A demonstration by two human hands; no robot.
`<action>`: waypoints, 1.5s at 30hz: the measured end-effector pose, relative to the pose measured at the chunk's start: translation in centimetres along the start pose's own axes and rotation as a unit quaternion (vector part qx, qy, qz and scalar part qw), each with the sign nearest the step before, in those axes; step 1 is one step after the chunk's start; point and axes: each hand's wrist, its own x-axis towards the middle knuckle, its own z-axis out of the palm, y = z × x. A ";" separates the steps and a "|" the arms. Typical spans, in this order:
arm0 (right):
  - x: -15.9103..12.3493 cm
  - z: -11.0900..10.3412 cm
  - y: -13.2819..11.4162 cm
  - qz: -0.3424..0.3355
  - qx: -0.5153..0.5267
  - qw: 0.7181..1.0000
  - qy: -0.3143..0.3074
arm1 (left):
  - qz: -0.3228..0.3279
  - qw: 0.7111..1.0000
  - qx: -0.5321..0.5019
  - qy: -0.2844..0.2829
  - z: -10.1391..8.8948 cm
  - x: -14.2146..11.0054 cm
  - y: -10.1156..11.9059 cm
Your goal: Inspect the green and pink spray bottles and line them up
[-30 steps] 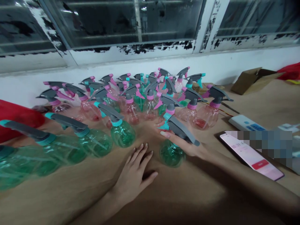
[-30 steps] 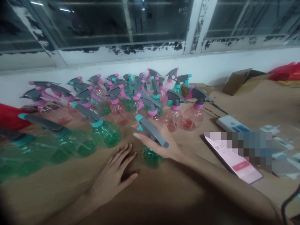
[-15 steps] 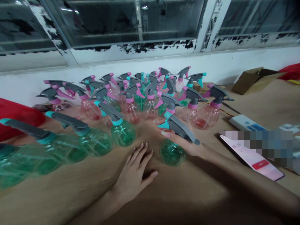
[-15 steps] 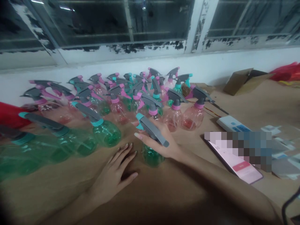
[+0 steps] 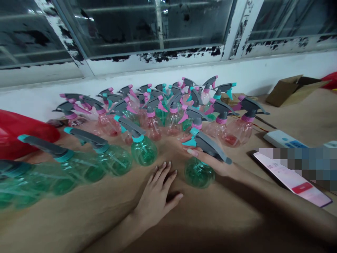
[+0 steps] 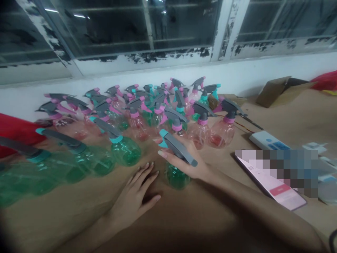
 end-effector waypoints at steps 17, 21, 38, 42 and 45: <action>0.0 0.2 -0.9 0.028 0.020 0.999 -0.007 | -0.008 1.000 0.002 0.001 0.1 -0.1 0.1; -0.1 0.0 -0.2 0.026 -0.022 0.999 -0.002 | -0.004 1.000 -0.001 -0.006 0.1 0.0 0.1; -0.2 -0.3 -1.5 -0.020 -0.089 0.996 0.012 | -0.004 1.000 0.002 -0.007 0.1 0.0 0.1; -0.4 -0.2 -1.6 -0.021 -0.084 0.996 0.001 | -0.001 1.000 -0.001 -0.004 0.1 0.0 0.0; -0.5 0.0 -1.8 -0.016 -0.053 0.998 -0.015 | -0.003 1.000 0.002 0.001 0.2 -0.1 0.0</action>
